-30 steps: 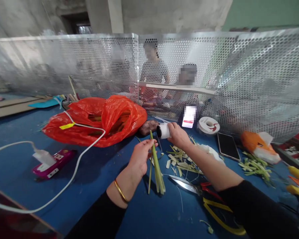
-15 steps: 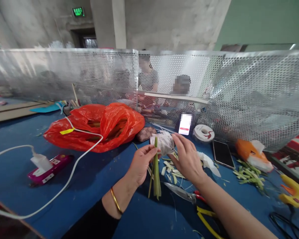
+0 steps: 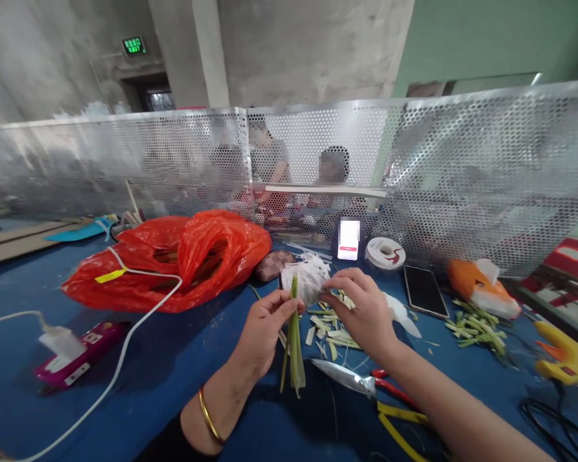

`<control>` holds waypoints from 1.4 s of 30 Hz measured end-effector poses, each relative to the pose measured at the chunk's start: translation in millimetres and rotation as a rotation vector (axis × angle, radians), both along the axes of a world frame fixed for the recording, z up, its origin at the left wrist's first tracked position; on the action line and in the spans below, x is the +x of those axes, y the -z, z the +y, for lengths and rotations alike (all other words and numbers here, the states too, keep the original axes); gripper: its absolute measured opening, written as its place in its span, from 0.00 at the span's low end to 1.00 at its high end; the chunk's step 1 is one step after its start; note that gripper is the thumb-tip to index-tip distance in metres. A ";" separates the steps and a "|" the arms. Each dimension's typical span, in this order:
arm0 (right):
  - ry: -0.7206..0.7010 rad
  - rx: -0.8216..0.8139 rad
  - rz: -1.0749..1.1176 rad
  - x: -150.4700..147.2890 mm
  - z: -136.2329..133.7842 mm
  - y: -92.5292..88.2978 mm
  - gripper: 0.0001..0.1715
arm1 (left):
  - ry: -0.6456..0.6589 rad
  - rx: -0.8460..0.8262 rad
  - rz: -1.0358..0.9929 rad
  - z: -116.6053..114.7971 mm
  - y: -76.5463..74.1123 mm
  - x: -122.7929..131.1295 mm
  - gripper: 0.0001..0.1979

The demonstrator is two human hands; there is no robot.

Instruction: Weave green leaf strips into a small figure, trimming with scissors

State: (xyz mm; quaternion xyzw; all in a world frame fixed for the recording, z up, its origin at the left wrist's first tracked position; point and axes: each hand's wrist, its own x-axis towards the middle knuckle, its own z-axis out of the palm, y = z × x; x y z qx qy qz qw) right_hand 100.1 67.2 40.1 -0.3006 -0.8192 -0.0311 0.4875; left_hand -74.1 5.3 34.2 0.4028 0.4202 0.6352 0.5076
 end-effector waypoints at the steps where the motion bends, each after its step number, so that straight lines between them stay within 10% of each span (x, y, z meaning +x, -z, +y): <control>1: -0.007 -0.013 0.006 0.0 -0.8 -0.6 0.04 | 0.009 -0.004 -0.005 -0.8 -0.8 0.6 0.09; 19: -0.488 -0.749 0.894 22.8 -1.2 -40.5 0.07 | -0.078 0.146 0.152 -5.9 -9.9 -15.6 0.09; 34: -0.295 -0.948 1.368 46.7 29.4 -46.7 0.19 | -0.112 0.057 -0.159 -6.6 -22.3 -22.3 0.13; 42: -0.116 -0.684 1.318 57.9 42.3 -39.9 0.19 | -0.126 0.064 -0.140 -4.6 -23.9 -25.8 0.14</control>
